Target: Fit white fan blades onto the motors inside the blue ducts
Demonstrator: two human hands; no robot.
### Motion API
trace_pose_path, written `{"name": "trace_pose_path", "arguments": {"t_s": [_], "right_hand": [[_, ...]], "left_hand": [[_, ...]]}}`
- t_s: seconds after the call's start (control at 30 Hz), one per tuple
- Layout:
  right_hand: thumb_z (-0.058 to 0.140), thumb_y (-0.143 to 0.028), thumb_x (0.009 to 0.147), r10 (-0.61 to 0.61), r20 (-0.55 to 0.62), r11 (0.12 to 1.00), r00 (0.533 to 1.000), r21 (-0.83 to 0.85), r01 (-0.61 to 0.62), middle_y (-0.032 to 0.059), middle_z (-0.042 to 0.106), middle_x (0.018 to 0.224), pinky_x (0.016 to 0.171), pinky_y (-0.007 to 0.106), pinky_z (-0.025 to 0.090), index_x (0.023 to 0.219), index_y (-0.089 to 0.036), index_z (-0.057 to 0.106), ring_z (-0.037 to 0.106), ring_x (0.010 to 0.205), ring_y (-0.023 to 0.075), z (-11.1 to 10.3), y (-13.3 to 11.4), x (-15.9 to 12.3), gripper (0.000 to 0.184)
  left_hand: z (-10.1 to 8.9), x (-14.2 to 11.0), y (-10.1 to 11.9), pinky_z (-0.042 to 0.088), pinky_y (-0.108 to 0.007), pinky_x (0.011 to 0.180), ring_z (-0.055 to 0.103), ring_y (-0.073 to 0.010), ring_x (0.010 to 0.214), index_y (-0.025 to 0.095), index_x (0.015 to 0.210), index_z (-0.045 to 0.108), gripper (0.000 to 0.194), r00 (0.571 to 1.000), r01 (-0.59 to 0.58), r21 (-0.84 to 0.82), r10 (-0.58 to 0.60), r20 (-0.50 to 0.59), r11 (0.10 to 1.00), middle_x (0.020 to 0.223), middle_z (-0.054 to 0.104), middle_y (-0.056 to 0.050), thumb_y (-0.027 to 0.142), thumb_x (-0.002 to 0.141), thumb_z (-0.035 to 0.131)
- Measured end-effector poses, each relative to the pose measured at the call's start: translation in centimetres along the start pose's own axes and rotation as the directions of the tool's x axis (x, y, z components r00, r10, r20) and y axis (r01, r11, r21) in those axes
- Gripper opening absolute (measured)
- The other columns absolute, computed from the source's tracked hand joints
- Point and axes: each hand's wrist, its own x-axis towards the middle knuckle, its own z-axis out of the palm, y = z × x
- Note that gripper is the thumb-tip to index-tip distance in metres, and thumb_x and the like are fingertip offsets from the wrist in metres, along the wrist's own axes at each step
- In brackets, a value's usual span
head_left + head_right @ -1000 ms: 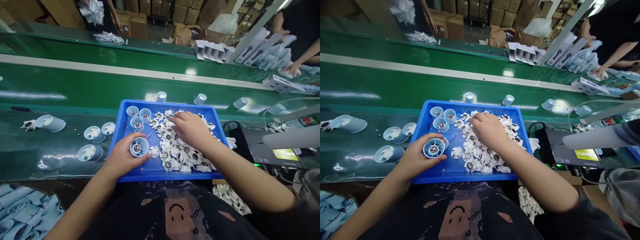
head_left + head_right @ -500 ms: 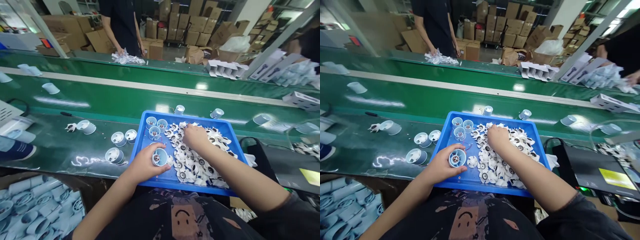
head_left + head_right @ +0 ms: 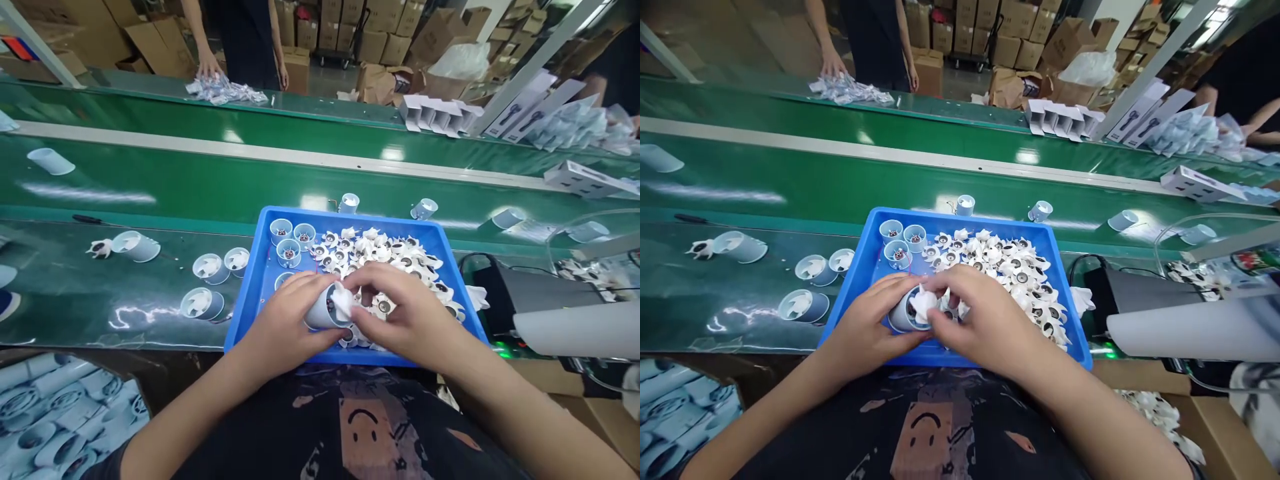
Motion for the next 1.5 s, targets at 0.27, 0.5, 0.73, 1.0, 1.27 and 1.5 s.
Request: {"name": "trace_pose_path", "arguments": {"t_s": [0.27, 0.5, 0.73, 1.0, 1.27, 1.5], "right_hand": [[0.072, -0.013, 0.085, -0.198, 0.068, 0.887, 0.978, -0.412, 0.208, 0.0035, 0.05, 0.081, 0.068, 0.029, 0.044, 0.082, -0.015, 0.07, 0.052, 0.075, 0.0162, 1.0, -0.3, 1.5, 0.004], [0.071, -0.025, 0.091, -0.213, -0.013, 0.969, 0.977, -0.13, 0.209, 0.0072, 0.054, 0.103, 0.079, 0.034, 0.05, 0.098, -0.02, 0.074, 0.057, 0.091, 0.0183, 0.2, 0.7, 0.7, 0.01], [0.063, -0.049, 0.094, -0.091, 0.103, 0.99, 0.991, -0.1, 0.101, 0.01, 0.041, 0.144, 0.098, 0.046, 0.051, 0.13, -0.03, 0.062, 0.054, 0.118, 0.0256, -1.2, -0.4, -1.2, 0.041], [0.056, -0.038, 0.098, -0.169, -0.319, 0.948, 0.933, -0.312, 0.065, 0.0063, 0.058, 0.128, 0.082, 0.032, 0.061, 0.114, -0.035, 0.065, 0.062, 0.116, 0.0232, -2.7, 3.0, -5.6, 0.019], [0.06, -0.027, 0.093, -0.194, -0.26, 0.975, 0.946, -0.156, 0.157, 0.004, 0.062, 0.125, 0.084, 0.026, 0.061, 0.12, -0.039, 0.062, 0.065, 0.113, 0.021, -0.5, 3.1, -6.9, 0.03], [0.059, -0.042, 0.094, -0.193, -0.404, 0.952, 0.894, -0.296, 0.071, 0.0013, 0.072, 0.108, 0.077, 0.014, 0.058, 0.101, -0.034, 0.073, 0.072, 0.097, 0.0169, -2.3, 4.2, -8.1, 0.018]], "left_hand": [[1.1, -0.9, 0.3, 0.054, -0.045, 0.101, 0.068, -0.0261, 0.112, 0.021, 0.127, 0.056, 0.041, 0.979, -0.063, 0.176, 0.095, -0.178, 0.982, 0.122, 0.071, -0.01, 0.028, 0.089, 0.066], [0.2, -0.6, 0.5, 0.055, -0.044, 0.099, 0.067, -0.0273, 0.112, 0.022, 0.129, 0.057, 0.046, 0.988, 0.017, 0.137, 0.005, -0.157, 0.99, 0.123, 0.071, -0.009, 0.035, 0.087, 0.07], [-0.8, 0.0, -0.2, 0.049, -0.049, 0.104, 0.06, -0.0289, 0.121, 0.025, 0.134, 0.055, 0.059, 0.996, -0.053, 0.133, 0.063, -0.067, 0.99, 0.132, 0.062, -0.012, 0.049, 0.083, 0.074], [-8.1, 7.4, -7.1, 0.046, -0.048, 0.104, 0.055, -0.0299, 0.119, 0.023, 0.127, 0.062, 0.053, 0.889, 0.457, 0.404, -0.392, -0.237, 0.792, 0.119, 0.059, -0.009, 0.038, 0.078, 0.077], [-9.1, 14.5, -12.0, 0.054, -0.042, 0.091, 0.064, -0.0252, 0.108, 0.014, 0.119, 0.062, 0.037, 0.865, 0.501, 0.379, -0.439, -0.242, 0.778, 0.122, 0.062, -0.008, 0.04, 0.093, 0.064], [-13.9, 8.4, -12.5, 0.056, -0.046, 0.09, 0.063, -0.0254, 0.107, 0.015, 0.125, 0.058, 0.038, 0.823, 0.557, 0.359, -0.554, -0.122, 0.749, 0.126, 0.06, -0.01, 0.038, 0.095, 0.061]]}}
